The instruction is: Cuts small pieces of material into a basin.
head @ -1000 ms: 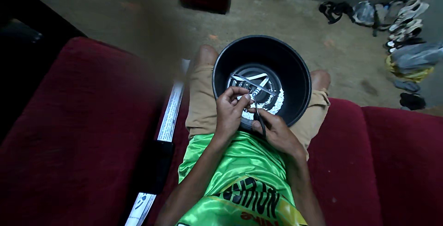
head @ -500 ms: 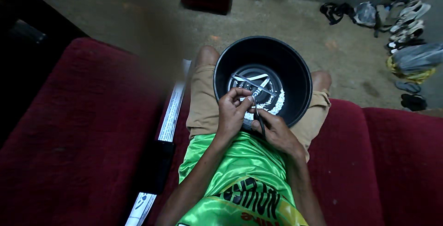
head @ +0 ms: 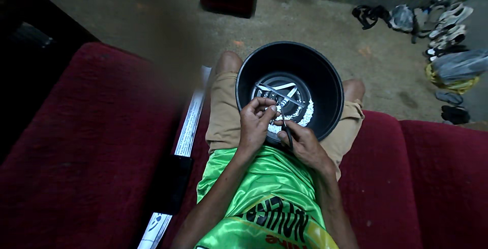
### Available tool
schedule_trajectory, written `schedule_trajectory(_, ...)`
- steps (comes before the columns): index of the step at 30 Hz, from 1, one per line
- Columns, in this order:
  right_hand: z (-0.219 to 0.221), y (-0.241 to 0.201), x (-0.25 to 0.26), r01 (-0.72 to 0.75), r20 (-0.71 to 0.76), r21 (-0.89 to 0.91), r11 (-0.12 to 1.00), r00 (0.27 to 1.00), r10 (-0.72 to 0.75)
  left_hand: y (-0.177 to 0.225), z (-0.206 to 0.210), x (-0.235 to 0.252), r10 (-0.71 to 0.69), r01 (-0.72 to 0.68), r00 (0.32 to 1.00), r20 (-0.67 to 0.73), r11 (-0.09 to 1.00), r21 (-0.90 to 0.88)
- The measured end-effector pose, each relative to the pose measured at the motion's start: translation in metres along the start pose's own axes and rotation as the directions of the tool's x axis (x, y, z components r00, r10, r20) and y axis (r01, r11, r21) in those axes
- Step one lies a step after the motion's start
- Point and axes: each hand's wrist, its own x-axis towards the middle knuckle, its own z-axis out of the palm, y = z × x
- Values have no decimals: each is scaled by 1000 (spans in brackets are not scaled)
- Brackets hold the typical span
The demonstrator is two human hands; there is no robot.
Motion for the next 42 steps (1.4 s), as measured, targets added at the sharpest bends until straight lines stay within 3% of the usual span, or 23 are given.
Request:
schedule_trajectory(4, -3, -5, -3, -52, 50, 14, 999, 997, 52, 1, -1, -1, 4, -4, 1000, -4, 999, -52)
schedule_trajectory(11, -3, -5, 0, -14, 68, -9, 1000, 998, 14, 2, 3, -2, -34, 35, 999, 11, 991, -126)
schedule_trajectory(26, 2, -2, 1, 3, 20, 9, 1000, 1000, -3, 0, 2, -1, -31, 32, 999, 15, 994, -104)
schedule_trajectory(33, -1, -5, 0, -44, 104, 64, 997, 994, 37, 3, 2, -3, -37, 38, 999, 12, 994, -101)
schedule_trajectory(42, -1, -3, 1, -16, 83, 55, 998, 997, 11, 4, 3, -2, -35, 37, 999, 13, 994, -103)
